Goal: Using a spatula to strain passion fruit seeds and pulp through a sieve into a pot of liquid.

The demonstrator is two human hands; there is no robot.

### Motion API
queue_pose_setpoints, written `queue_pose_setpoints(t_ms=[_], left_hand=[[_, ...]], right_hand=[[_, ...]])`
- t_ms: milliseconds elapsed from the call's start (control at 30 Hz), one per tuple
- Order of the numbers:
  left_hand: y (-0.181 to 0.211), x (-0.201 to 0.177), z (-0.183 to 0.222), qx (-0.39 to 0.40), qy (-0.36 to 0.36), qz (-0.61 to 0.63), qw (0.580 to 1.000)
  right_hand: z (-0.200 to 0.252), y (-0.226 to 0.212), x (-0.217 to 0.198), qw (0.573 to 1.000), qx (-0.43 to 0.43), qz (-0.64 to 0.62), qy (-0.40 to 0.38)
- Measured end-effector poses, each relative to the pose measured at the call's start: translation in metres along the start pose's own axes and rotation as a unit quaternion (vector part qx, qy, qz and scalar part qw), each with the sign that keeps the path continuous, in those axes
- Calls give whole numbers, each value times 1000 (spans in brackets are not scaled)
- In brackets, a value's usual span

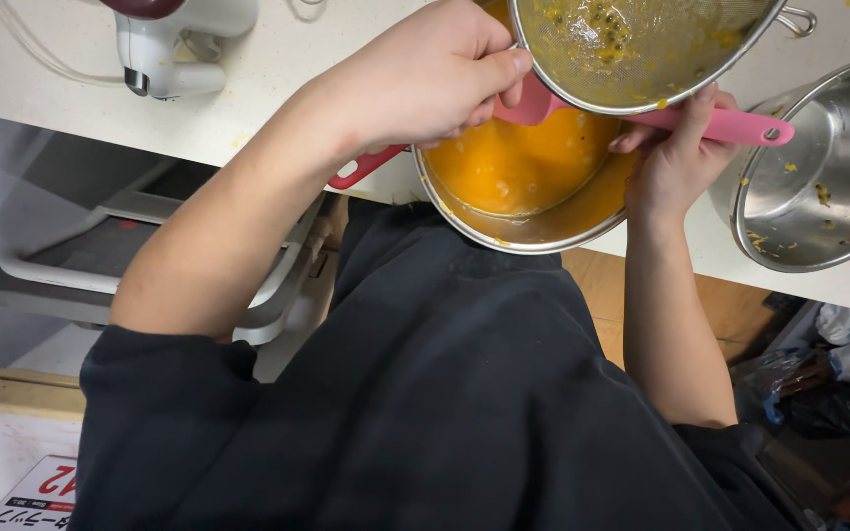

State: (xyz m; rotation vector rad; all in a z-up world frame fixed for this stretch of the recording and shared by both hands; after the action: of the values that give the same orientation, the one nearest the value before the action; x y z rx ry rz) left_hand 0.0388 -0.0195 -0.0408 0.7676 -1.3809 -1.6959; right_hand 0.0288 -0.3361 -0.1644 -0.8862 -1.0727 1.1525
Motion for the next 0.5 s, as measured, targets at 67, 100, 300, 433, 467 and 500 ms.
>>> queue_pose_setpoints(t_ms=[67,100,300,433,467,500], left_hand=[[1,-1,0,-7,2,-8,1000],[1,-1,0,-7,3,-7,1000],[2,-2,0,-9,6,-31,999],[-1,-3,-1,-6,7,-48,999],[-1,-3,-1,1,9,-54,999],[1,-3,0,0,10,-54,998]], right_hand=[[-1,1,0,1000,1,-3,-9],[-2,2,1,1000,1,-3,-10],[-7,13,-3,999,27,-20,5],[-9,20,-3,998,43,-49,10],[-8,20,-1,997,49,-51,10],[-8,21,2,997,49,-51,9]])
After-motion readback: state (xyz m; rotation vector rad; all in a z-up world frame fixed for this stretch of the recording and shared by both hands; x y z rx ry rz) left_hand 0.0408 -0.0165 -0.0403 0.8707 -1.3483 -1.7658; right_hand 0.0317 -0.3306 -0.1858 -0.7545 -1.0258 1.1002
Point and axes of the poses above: each hand's wrist, its own z-axis away from the middle knuckle, its own x-axis out of the palm, y = z × x, the point moved 5 cm from there along -z, towards the middle knuckle, and after that the axes turned 14 degrees about x, right-handed, at the moved point
